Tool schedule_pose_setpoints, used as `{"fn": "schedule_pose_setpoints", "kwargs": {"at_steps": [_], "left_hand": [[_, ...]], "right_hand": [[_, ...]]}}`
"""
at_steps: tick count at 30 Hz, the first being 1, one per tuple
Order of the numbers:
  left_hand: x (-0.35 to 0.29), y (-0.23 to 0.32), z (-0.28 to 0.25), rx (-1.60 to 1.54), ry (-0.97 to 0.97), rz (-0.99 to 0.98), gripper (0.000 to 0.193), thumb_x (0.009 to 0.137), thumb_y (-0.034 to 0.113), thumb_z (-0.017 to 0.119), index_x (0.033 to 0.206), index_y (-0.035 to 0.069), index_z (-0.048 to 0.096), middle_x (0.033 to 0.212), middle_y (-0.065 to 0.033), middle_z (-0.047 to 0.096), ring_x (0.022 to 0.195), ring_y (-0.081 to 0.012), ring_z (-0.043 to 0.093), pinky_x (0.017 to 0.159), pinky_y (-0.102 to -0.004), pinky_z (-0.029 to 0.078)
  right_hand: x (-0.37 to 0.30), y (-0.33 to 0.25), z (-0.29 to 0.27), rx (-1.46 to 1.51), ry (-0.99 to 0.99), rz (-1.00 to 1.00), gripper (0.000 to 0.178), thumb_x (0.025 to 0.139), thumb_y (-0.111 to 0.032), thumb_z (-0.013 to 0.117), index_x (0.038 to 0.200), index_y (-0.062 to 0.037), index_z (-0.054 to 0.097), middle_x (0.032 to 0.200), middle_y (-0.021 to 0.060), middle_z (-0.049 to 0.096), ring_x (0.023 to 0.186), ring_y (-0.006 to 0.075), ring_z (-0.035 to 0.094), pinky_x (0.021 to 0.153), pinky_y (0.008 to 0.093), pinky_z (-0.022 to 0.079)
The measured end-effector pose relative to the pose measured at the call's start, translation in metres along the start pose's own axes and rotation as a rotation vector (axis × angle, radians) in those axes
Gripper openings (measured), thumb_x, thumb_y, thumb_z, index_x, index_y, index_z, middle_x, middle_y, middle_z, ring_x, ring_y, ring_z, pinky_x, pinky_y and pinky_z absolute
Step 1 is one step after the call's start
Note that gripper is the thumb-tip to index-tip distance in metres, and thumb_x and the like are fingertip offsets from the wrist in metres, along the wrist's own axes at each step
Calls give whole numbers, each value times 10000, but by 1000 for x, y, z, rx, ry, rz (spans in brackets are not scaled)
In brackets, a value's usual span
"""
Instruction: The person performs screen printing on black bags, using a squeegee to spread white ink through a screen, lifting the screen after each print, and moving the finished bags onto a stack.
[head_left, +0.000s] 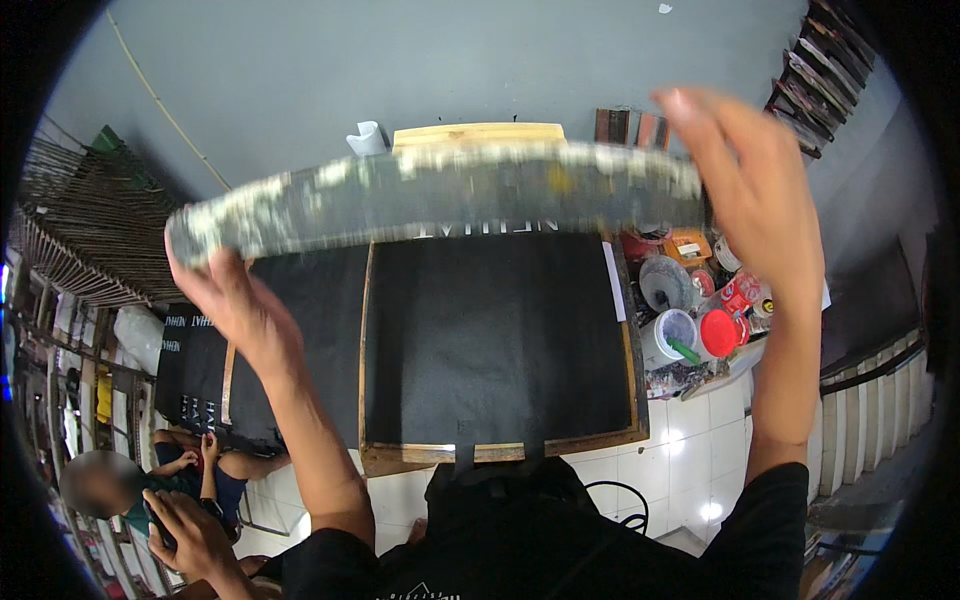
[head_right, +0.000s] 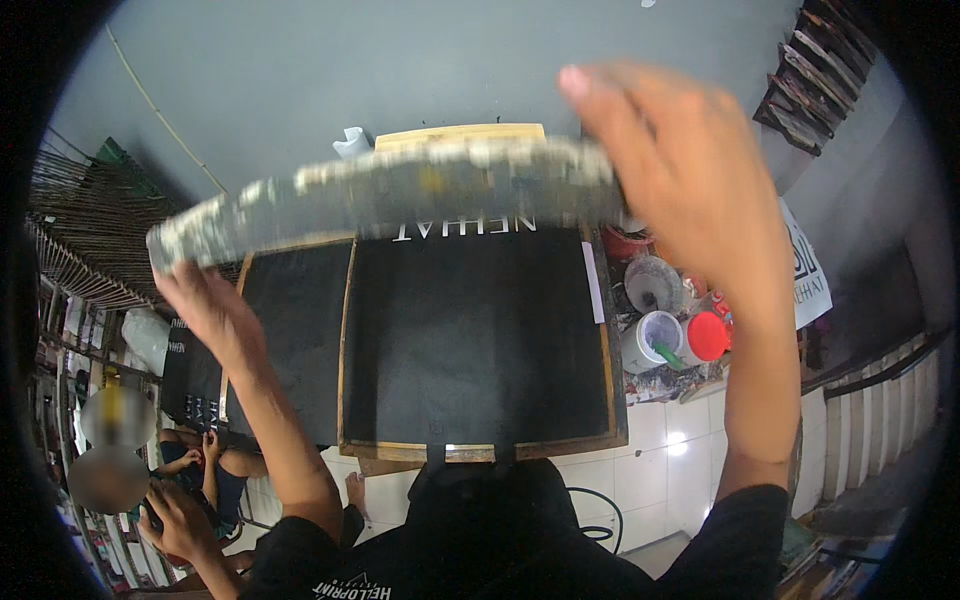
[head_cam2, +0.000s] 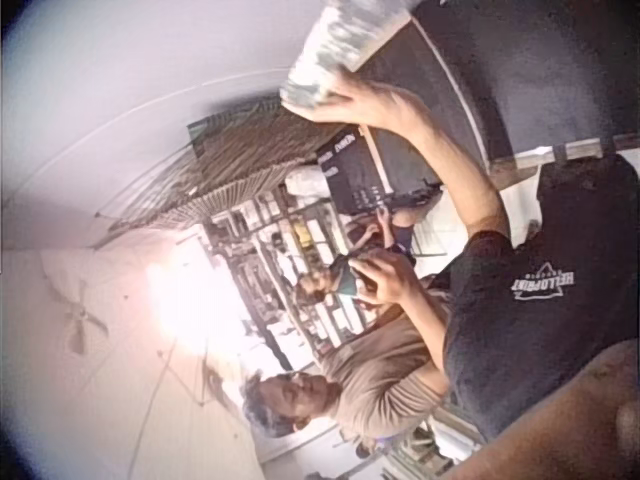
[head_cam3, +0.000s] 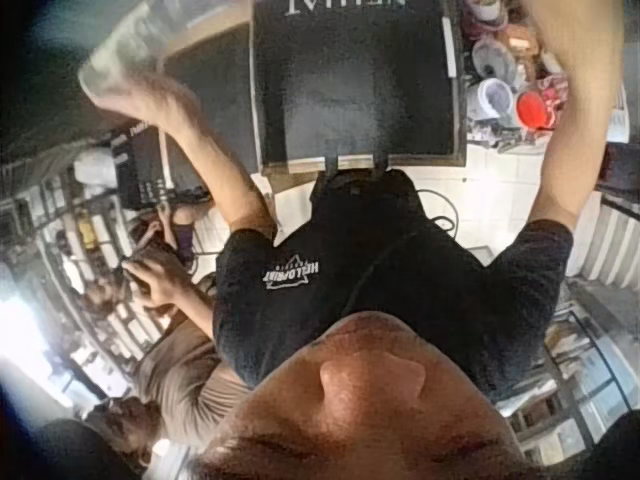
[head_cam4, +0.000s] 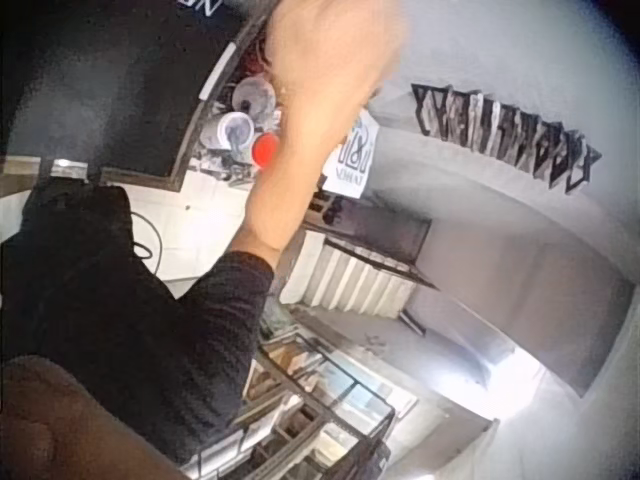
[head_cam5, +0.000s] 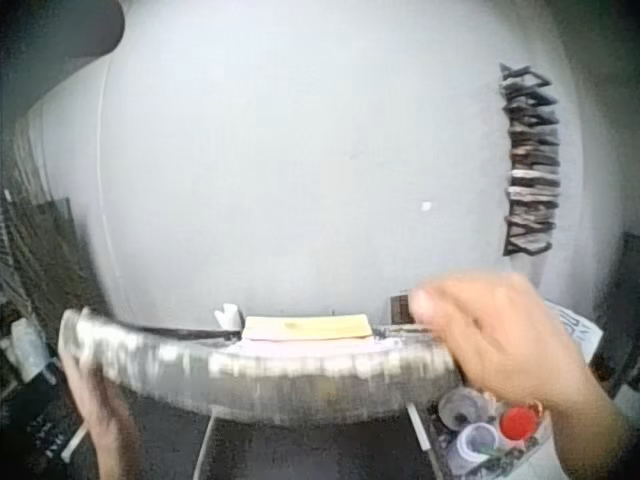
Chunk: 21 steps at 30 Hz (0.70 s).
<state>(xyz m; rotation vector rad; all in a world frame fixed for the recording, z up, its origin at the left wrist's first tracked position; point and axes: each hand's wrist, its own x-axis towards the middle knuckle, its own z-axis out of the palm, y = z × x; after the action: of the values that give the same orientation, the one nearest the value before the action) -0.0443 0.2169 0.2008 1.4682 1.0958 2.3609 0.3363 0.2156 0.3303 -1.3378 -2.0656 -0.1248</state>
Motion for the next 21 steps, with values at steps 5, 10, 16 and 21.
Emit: {"fn": "schedule_pose_setpoints", "kwargs": {"at_steps": [5, 10, 16, 21], "left_hand": [[-31, -72, 6, 495, -299, -158, 922, 925, 310, 762, 1575, -47, 215, 1549, -283, 382, 1470, -360, 367, 1208, -451, 295], [-127, -144, -74, 1030, -686, -817, 991, 744, 317, 798, 1526, -90, 347, 1517, -319, 452, 1430, -401, 451, 1160, -438, 387], [-92, -154, -157, 961, -493, -852, 473, 805, 196, 732, 1181, -85, 675, 1103, -254, 736, 1049, -314, 706, 929, -396, 521], [-20, -141, -306, 1259, -304, -649, 305, 824, 164, 710, 1022, -67, 685, 944, -180, 744, 906, -257, 702, 820, -385, 527]], "right_hand": [[74, 17, -3, -132, 115, 29, 438, 1042, -389, 537, 934, 6, 693, 731, 99, 607, 654, 198, 546, 656, 345, 452], [125, 15, -10, 25, 139, 118, 531, 1000, -462, 585, 923, 48, 711, 630, 43, 547, 579, 150, 475, 544, 369, 410], [190, 70, -21, -52, 157, -33, 526, 978, -460, 619, 1007, 52, 734, 684, 29, 584, 636, 143, 492, 578, 357, 424], [191, 60, -11, -80, 179, -104, 567, 981, -477, 615, 972, 81, 715, 788, 89, 674, 764, 196, 572, 729, 381, 483]]}}
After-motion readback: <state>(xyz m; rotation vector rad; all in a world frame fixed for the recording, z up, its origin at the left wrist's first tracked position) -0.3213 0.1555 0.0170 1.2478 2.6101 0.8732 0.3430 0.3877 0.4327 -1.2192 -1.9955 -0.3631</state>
